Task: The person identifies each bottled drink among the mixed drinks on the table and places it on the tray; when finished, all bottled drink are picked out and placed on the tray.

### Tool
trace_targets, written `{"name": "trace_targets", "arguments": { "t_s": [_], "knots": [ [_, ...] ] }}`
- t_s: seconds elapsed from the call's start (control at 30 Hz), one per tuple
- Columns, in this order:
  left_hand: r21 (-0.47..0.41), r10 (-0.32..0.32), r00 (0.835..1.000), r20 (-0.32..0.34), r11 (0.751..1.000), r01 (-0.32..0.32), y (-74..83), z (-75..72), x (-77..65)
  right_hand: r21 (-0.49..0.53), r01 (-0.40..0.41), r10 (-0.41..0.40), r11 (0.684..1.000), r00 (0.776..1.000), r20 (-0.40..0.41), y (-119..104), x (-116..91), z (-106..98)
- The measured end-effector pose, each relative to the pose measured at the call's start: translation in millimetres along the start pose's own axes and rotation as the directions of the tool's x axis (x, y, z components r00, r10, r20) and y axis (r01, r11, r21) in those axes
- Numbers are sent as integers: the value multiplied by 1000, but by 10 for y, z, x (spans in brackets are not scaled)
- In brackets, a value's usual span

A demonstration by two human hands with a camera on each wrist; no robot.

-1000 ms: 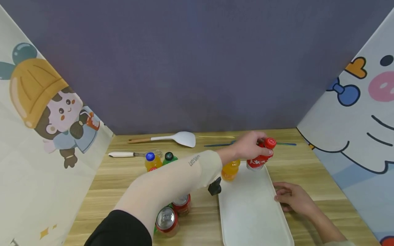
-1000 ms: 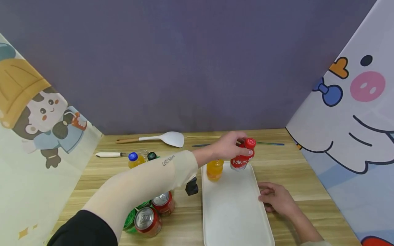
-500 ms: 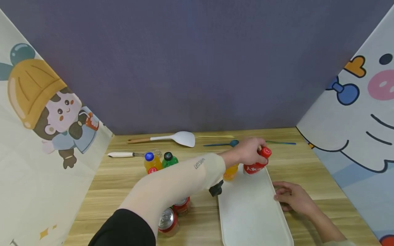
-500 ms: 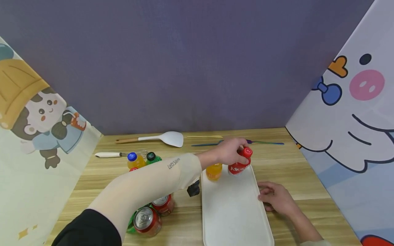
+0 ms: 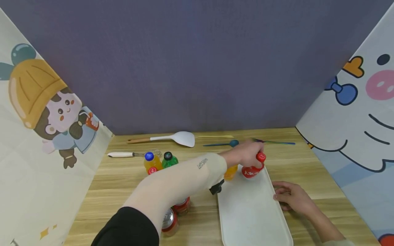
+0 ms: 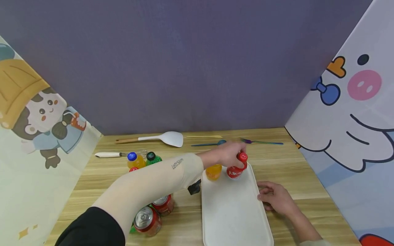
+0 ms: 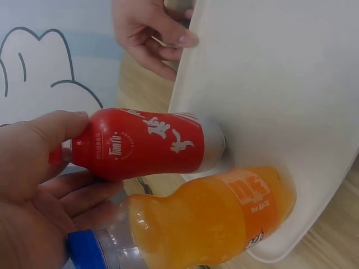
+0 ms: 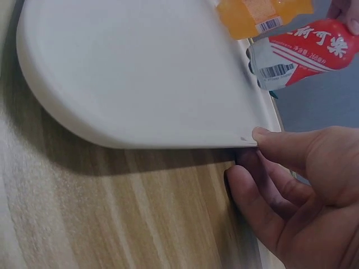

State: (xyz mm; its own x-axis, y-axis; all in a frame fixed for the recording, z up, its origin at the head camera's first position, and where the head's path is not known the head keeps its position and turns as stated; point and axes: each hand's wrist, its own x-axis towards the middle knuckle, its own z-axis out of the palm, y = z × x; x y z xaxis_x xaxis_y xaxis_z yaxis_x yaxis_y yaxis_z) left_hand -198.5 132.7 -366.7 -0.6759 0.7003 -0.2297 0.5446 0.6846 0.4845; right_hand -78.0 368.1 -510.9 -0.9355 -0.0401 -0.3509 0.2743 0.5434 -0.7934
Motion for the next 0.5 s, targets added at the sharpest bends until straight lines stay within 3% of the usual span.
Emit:
{"name": "trace_targets", "arguments": {
  "t_s": [0.2,0.5],
  "knots": [
    [121,-29,999,22,992,26,5,11,25,0,7,-7,1000,1000,-1,-1,-12,10],
    [163,-68,996,51,985,59,38,-30,31,0,9,-9,1000,1000,0,-2,-26,11]
  ]
}}
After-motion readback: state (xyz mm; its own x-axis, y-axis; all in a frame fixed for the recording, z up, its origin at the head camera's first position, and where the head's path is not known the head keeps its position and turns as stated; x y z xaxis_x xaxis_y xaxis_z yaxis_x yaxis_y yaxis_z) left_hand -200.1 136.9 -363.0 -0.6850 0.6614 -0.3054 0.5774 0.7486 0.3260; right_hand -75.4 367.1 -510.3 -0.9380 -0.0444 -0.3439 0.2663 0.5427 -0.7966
